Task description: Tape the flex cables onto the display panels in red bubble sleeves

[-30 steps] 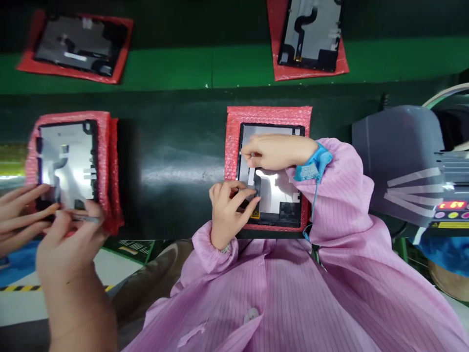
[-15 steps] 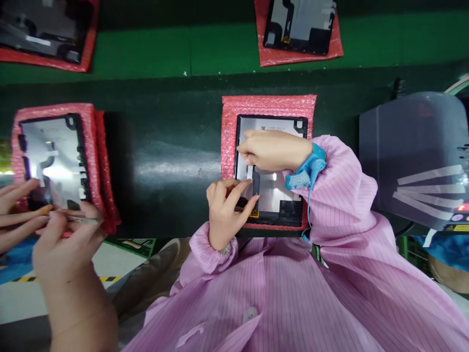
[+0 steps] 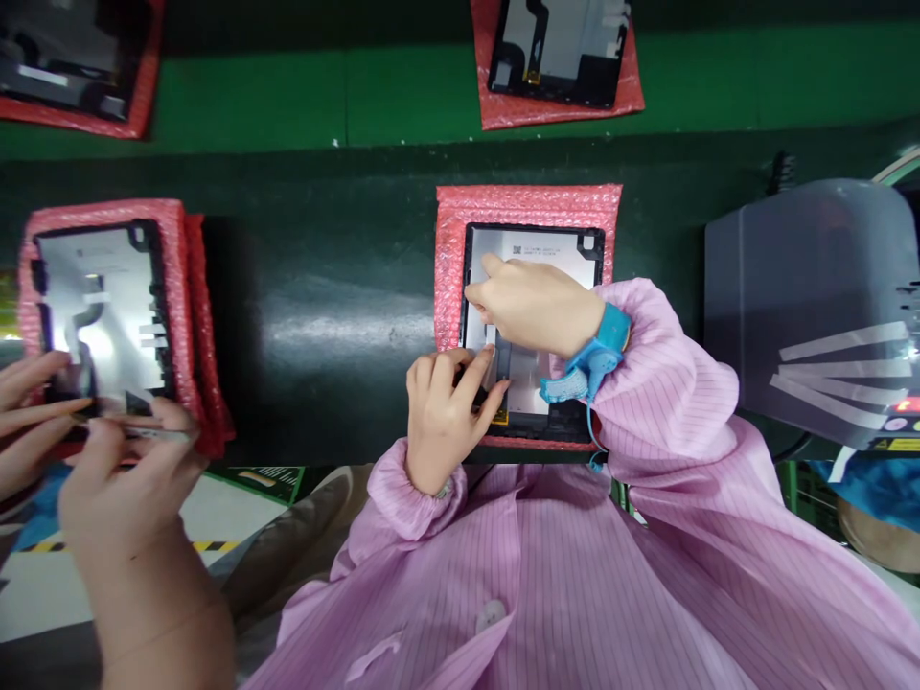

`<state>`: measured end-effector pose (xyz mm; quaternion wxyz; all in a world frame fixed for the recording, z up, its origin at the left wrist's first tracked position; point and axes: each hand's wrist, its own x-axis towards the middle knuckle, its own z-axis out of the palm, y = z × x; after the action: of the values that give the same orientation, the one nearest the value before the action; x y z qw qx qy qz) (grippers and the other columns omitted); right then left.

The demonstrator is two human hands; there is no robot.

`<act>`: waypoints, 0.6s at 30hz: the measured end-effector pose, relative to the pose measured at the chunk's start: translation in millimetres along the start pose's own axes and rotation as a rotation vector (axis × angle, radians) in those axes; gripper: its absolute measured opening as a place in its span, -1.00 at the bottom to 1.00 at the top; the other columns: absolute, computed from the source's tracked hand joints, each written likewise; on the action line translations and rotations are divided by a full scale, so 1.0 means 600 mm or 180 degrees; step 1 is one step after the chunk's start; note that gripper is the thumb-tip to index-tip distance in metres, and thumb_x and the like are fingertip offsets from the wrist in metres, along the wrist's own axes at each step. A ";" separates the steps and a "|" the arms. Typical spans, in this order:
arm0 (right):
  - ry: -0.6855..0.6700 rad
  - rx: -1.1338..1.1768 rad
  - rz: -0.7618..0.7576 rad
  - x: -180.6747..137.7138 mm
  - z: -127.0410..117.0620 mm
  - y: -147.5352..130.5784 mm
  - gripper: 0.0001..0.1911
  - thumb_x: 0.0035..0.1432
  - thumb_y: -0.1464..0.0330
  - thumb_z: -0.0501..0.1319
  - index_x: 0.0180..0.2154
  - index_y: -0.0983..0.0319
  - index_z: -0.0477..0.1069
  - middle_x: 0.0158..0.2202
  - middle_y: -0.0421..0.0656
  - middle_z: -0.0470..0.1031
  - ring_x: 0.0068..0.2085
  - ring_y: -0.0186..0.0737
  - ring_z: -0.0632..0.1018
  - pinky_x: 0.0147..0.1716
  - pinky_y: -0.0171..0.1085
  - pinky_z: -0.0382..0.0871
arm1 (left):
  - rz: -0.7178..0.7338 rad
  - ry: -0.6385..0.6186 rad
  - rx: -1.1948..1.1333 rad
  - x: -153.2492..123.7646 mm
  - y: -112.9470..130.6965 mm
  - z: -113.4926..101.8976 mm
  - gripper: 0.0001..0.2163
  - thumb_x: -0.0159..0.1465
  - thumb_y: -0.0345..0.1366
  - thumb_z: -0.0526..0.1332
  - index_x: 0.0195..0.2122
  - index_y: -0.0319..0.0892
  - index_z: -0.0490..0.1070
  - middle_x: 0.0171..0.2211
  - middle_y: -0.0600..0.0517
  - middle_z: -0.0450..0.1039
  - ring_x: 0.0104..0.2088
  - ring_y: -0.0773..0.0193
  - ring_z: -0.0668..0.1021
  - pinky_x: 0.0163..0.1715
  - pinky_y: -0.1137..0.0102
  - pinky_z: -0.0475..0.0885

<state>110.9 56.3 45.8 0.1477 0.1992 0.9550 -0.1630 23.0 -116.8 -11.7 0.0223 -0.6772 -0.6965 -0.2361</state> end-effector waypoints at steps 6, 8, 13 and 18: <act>0.0395 -0.0081 0.0430 -0.014 0.005 -0.014 -0.75 0.36 0.31 0.09 -0.07 0.32 0.41 -0.02 0.12 0.41 -0.13 -0.02 0.48 -0.36 -0.24 0.15 | 0.0066 -0.0074 0.0152 0.004 -0.001 0.001 -0.67 0.36 -0.18 0.20 0.04 -0.28 0.48 -0.20 -0.15 0.49 -0.19 0.06 0.41 -0.12 0.18 0.29; 0.0545 0.0054 0.0697 -0.009 0.007 -0.005 -0.67 0.27 0.24 0.21 -0.03 0.34 0.37 -0.02 0.13 0.42 -0.14 0.02 0.49 -0.33 -0.23 0.20 | 0.0110 -0.0099 0.0224 0.003 0.001 0.001 -0.66 0.36 -0.17 0.20 0.04 -0.29 0.48 -0.20 -0.15 0.50 -0.19 0.06 0.42 -0.11 0.17 0.29; 0.1550 0.0524 0.1355 0.008 0.004 0.058 -0.74 0.25 0.29 0.15 -0.07 0.29 0.36 -0.11 0.05 0.47 -0.20 -0.04 0.49 -0.28 -0.19 0.27 | 0.0194 -0.0195 0.0249 0.000 0.007 -0.018 -0.69 0.36 -0.17 0.22 0.02 -0.25 0.49 -0.19 -0.13 0.51 -0.18 0.08 0.45 -0.05 0.15 0.29; 0.2709 0.1331 0.1841 -0.021 -0.003 0.121 -0.75 0.17 0.35 0.15 -0.09 0.23 0.37 -0.37 -0.13 0.44 -0.30 -0.13 0.47 -0.27 -0.19 0.29 | -0.0553 0.0303 -0.0848 0.124 -0.067 -0.014 -0.77 0.42 -0.20 0.12 -0.28 -0.16 0.50 -0.26 -0.03 0.49 -0.20 0.21 0.50 -0.11 0.28 0.34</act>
<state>152.9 115.7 33.2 -0.2550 0.5266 0.7841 -0.2071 -24.2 -49.4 9.9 -0.0552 -0.5994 -0.7132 -0.3593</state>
